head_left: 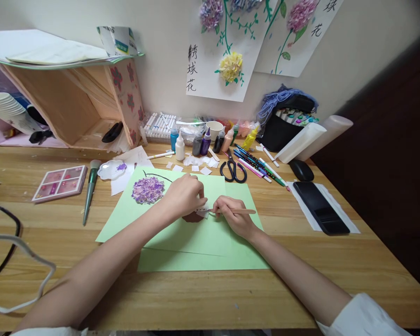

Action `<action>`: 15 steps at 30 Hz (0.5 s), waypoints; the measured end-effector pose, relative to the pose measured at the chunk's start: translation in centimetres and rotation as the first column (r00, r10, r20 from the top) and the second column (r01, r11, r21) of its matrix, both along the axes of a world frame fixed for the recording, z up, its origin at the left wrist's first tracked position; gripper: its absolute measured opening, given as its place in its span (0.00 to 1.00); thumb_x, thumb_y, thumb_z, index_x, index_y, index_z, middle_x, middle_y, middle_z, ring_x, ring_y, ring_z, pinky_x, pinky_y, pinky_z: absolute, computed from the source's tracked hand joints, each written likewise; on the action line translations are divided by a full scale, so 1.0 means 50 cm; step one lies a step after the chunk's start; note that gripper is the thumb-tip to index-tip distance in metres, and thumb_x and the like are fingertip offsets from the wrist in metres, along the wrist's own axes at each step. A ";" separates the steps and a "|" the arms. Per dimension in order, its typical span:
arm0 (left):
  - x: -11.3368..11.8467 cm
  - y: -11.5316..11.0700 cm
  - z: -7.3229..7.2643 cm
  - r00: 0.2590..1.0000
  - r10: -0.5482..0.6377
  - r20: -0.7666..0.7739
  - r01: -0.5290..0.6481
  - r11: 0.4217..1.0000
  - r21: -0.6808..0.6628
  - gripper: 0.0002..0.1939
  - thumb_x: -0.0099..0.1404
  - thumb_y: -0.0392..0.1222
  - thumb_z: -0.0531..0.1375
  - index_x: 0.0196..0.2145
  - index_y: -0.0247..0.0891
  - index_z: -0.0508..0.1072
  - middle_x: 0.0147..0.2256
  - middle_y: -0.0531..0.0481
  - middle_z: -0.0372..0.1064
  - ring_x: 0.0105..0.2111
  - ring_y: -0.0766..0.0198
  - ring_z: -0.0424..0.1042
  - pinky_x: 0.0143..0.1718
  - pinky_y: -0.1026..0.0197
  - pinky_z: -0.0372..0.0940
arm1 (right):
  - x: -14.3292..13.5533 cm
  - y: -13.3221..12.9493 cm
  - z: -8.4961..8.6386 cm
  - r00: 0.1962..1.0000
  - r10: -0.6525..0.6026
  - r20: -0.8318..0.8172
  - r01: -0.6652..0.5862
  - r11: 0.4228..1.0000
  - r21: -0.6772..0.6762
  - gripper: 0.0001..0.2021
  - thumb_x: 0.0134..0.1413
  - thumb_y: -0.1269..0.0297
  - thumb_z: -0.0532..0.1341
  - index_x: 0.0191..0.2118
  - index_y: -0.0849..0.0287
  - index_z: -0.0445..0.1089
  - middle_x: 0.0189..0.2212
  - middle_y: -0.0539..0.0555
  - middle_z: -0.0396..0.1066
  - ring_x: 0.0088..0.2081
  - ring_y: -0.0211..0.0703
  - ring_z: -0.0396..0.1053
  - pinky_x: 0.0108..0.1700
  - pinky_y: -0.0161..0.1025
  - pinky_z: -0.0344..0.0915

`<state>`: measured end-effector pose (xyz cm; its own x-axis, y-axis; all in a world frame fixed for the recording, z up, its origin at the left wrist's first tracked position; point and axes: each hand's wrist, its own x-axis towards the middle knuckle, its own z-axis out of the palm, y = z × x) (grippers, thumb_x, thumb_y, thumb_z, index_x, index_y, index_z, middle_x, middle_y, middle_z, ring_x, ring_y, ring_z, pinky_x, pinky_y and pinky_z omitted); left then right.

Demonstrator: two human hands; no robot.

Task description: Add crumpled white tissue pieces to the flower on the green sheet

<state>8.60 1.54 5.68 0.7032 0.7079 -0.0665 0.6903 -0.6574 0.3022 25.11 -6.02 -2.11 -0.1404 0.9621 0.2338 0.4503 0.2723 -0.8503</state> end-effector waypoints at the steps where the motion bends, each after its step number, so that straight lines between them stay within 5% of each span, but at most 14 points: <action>1: -0.003 0.003 0.004 1.000 0.015 0.011 -0.015 1.000 0.006 0.10 0.58 0.42 0.57 0.28 0.35 0.77 0.31 0.43 0.72 0.36 0.55 0.68 0.33 0.60 0.62 | 0.000 0.000 0.000 1.000 -0.007 -0.021 0.006 1.000 -0.023 0.21 0.64 0.54 0.46 0.26 0.57 0.66 0.21 0.50 0.66 0.26 0.40 0.66 0.32 0.37 0.60; 15: -0.020 0.019 0.012 0.996 0.072 0.050 -0.072 0.997 0.006 0.11 0.59 0.43 0.56 0.27 0.37 0.76 0.32 0.45 0.73 0.34 0.58 0.69 0.31 0.60 0.59 | 0.000 0.000 0.002 0.999 -0.018 -0.034 0.016 0.999 -0.036 0.21 0.64 0.53 0.46 0.26 0.58 0.66 0.20 0.50 0.66 0.25 0.38 0.65 0.29 0.34 0.59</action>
<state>7.62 2.51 6.30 0.6525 0.7573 -0.0270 0.7203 -0.6088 0.3326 25.09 -6.02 -2.03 -0.1165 0.9721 0.2036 0.4254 0.2341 -0.8742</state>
